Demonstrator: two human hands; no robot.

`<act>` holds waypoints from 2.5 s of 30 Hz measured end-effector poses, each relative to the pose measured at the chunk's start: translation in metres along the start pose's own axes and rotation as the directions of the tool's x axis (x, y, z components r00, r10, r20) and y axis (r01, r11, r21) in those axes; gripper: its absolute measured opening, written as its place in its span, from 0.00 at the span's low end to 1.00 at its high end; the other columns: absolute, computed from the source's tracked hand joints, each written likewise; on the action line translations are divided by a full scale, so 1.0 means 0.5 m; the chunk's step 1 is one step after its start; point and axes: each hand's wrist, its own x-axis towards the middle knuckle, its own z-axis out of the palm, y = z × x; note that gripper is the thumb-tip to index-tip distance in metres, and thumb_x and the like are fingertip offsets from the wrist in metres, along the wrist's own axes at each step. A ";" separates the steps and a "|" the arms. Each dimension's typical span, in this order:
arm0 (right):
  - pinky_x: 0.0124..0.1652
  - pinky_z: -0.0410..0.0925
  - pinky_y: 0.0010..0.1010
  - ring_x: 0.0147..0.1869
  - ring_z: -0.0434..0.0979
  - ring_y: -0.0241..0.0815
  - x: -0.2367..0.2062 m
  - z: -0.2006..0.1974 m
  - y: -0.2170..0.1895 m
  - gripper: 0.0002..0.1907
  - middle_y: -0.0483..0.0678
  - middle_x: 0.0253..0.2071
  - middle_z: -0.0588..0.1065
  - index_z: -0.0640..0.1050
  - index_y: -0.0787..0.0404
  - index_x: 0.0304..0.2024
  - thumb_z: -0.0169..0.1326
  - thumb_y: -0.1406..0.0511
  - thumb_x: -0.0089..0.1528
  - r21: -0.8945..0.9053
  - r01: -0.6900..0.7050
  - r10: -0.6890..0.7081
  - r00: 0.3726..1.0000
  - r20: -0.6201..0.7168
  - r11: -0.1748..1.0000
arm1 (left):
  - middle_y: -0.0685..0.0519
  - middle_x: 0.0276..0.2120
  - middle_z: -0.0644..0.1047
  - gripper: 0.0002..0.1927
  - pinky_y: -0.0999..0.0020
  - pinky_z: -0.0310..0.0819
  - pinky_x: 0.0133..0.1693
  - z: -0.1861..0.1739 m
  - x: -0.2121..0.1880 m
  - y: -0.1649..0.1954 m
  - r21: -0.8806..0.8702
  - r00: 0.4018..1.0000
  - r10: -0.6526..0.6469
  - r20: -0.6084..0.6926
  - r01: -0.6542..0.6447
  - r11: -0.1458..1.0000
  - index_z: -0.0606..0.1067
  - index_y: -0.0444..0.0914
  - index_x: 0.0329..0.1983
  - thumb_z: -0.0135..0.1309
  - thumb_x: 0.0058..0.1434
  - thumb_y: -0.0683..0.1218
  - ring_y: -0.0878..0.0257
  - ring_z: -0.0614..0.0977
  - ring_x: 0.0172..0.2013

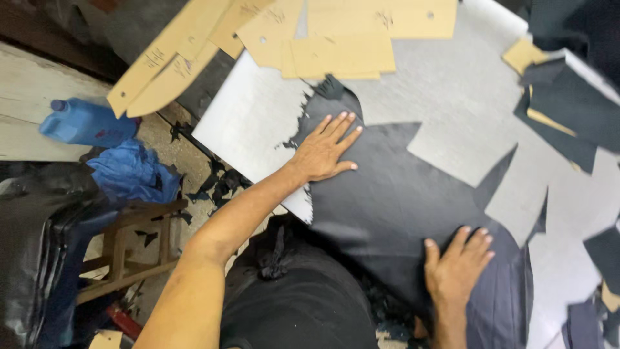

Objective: The person uses a utility knife to cut black leather pieces following cardboard templates on a worktable. They repeatedly position templates, cut around them, remove the templates, and set aside the cut leather pieces.

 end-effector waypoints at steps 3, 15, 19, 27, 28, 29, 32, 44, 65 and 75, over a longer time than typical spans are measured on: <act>0.71 0.41 0.62 0.79 0.47 0.71 0.050 0.072 -0.190 0.48 0.72 0.74 0.52 0.61 0.72 0.69 0.50 0.43 0.60 -0.027 0.151 -0.147 0.982 0.114 0.988 | 0.41 0.75 0.52 0.49 0.48 0.38 0.72 -0.042 0.037 -0.085 0.025 1.000 0.018 -0.017 -0.018 1.000 0.56 0.40 0.76 0.45 0.61 0.74 0.46 0.50 0.75; 0.74 0.41 0.55 0.81 0.47 0.63 0.395 0.134 -0.478 0.44 0.66 0.77 0.54 0.61 0.71 0.72 0.46 0.45 0.66 0.047 0.396 -0.398 0.916 0.053 0.917 | 0.47 0.75 0.56 0.30 0.46 0.46 0.72 -0.154 0.196 -0.355 0.121 0.957 0.036 -0.289 -0.001 0.993 0.63 0.53 0.74 0.43 0.68 0.46 0.49 0.56 0.74; 0.75 0.40 0.54 0.82 0.47 0.61 0.390 0.136 -0.475 0.44 0.64 0.77 0.54 0.61 0.70 0.72 0.46 0.45 0.65 0.072 0.382 -0.386 0.921 0.060 0.921 | 0.41 0.57 0.77 0.17 0.52 0.65 0.64 -0.213 0.021 -0.572 -0.215 0.743 -0.450 -0.496 0.397 0.892 0.77 0.40 0.58 0.45 0.70 0.45 0.45 0.75 0.61; 0.75 0.42 0.56 0.82 0.49 0.63 0.384 0.137 -0.471 0.40 0.64 0.76 0.56 0.65 0.69 0.70 0.52 0.49 0.64 0.113 0.375 -0.379 0.925 0.019 0.920 | 0.36 0.50 0.75 0.28 0.49 0.71 0.53 -0.264 -0.265 -0.742 -0.151 0.622 -0.766 -0.162 0.751 0.642 0.74 0.36 0.61 0.64 0.57 0.46 0.42 0.76 0.52; 0.75 0.43 0.57 0.81 0.49 0.65 0.381 0.136 -0.469 0.39 0.65 0.76 0.57 0.66 0.69 0.69 0.53 0.50 0.64 0.146 0.382 -0.385 0.923 -0.010 0.913 | 0.36 0.49 0.75 0.28 0.50 0.71 0.52 -0.278 -0.260 -0.751 -0.218 0.613 -0.772 -0.169 0.741 0.636 0.75 0.36 0.59 0.65 0.54 0.46 0.42 0.76 0.51; 0.75 0.44 0.58 0.81 0.50 0.67 0.379 0.134 -0.466 0.37 0.65 0.75 0.57 0.67 0.68 0.68 0.55 0.52 0.64 0.176 0.391 -0.390 0.920 -0.038 0.904 | 0.41 0.47 0.78 0.20 0.51 0.73 0.53 -0.297 -0.260 -0.759 -0.341 0.585 -0.809 -0.059 0.750 0.567 0.78 0.38 0.54 0.62 0.59 0.48 0.46 0.79 0.49; 0.74 0.47 0.63 0.79 0.53 0.70 0.371 0.123 -0.468 0.30 0.65 0.74 0.60 0.71 0.67 0.64 0.59 0.57 0.64 0.156 0.451 -0.416 0.884 -0.215 0.879 | 0.38 0.42 0.78 0.11 0.49 0.73 0.48 -0.358 -0.281 -0.756 -0.257 0.628 -0.663 -0.407 0.618 0.743 0.82 0.38 0.47 0.63 0.62 0.44 0.43 0.79 0.44; 0.56 0.73 0.34 0.55 0.83 0.47 0.019 -0.031 -0.459 0.23 0.54 0.53 0.80 0.69 0.66 0.65 0.54 0.70 0.67 0.922 0.038 -0.362 0.925 0.113 0.385 | 0.49 0.36 0.83 0.06 0.62 0.84 0.42 -0.190 -0.387 -0.113 -0.958 0.836 -0.537 0.114 -0.051 -0.283 0.81 0.36 0.41 0.59 0.61 0.35 0.61 0.85 0.36; 0.60 0.74 0.42 0.61 0.79 0.59 -0.127 -0.109 0.185 0.10 0.62 0.56 0.77 0.82 0.66 0.46 0.56 0.78 0.64 0.201 -0.019 0.092 0.929 -0.358 0.979 | 0.41 0.54 0.77 0.31 0.66 0.78 0.50 -0.110 -0.111 -0.008 -0.950 0.859 -0.474 0.195 0.044 -0.310 0.67 0.32 0.67 0.39 0.58 0.26 0.53 0.81 0.54; 0.53 0.65 0.42 0.52 0.73 0.52 -0.061 -0.033 0.179 0.11 0.51 0.55 0.79 0.83 0.61 0.46 0.61 0.73 0.61 0.073 -0.179 0.193 0.879 -0.436 0.981 | 0.38 0.56 0.75 0.26 0.62 0.75 0.50 -0.064 -0.020 -0.052 -0.450 0.935 -0.288 -0.205 0.172 0.876 0.70 0.29 0.67 0.55 0.65 0.31 0.51 0.79 0.48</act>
